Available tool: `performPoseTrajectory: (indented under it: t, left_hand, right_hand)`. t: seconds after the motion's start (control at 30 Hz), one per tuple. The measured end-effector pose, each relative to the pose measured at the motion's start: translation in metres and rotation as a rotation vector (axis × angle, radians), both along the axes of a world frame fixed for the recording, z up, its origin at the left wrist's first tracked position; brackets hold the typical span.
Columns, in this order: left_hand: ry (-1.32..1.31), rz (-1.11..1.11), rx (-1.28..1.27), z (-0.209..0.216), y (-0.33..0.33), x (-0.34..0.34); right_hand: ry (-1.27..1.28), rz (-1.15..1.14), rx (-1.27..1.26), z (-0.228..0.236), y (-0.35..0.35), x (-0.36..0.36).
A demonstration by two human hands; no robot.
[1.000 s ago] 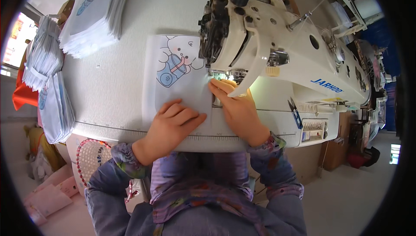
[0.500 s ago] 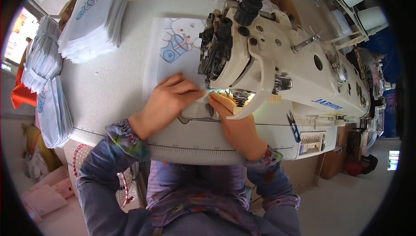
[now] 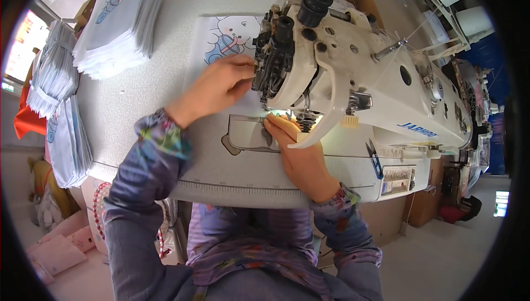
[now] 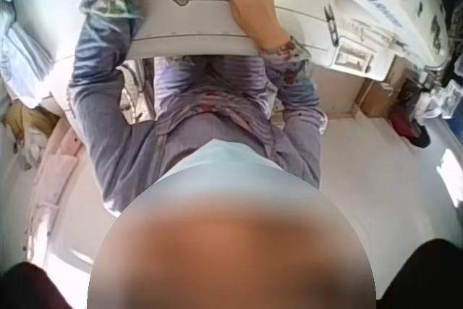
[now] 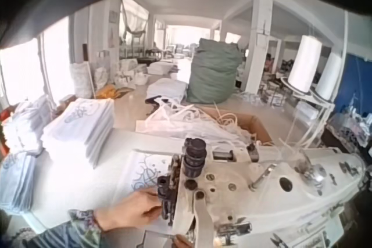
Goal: Sewing the edges of fabric pouches using an industrial sewing machine.
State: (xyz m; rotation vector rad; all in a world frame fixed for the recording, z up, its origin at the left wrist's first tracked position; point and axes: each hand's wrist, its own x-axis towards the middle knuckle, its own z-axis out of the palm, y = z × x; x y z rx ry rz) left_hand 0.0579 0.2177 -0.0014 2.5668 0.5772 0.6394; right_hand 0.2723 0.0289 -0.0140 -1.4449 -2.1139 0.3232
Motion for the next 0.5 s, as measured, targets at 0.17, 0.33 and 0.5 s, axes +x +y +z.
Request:
performPoseTrajectory:
  t: [0.17,0.33,0.5]
  left_hand:
    - [0.151,0.078,0.342,-0.004,-0.030,-0.014]
    - [0.470,0.506,0.369,0.007,-0.142,-0.017]
    - [0.220,0.238,0.293,0.004,-0.116,-0.035]
  right_hand:
    - [0.010,-0.055,0.030,-0.002,-0.007,0.002]
    - [0.148,-0.054,0.050,0.000,-0.006,-0.008]
    - [-0.014,-0.012,0.107,-0.001,-0.017,-0.012]
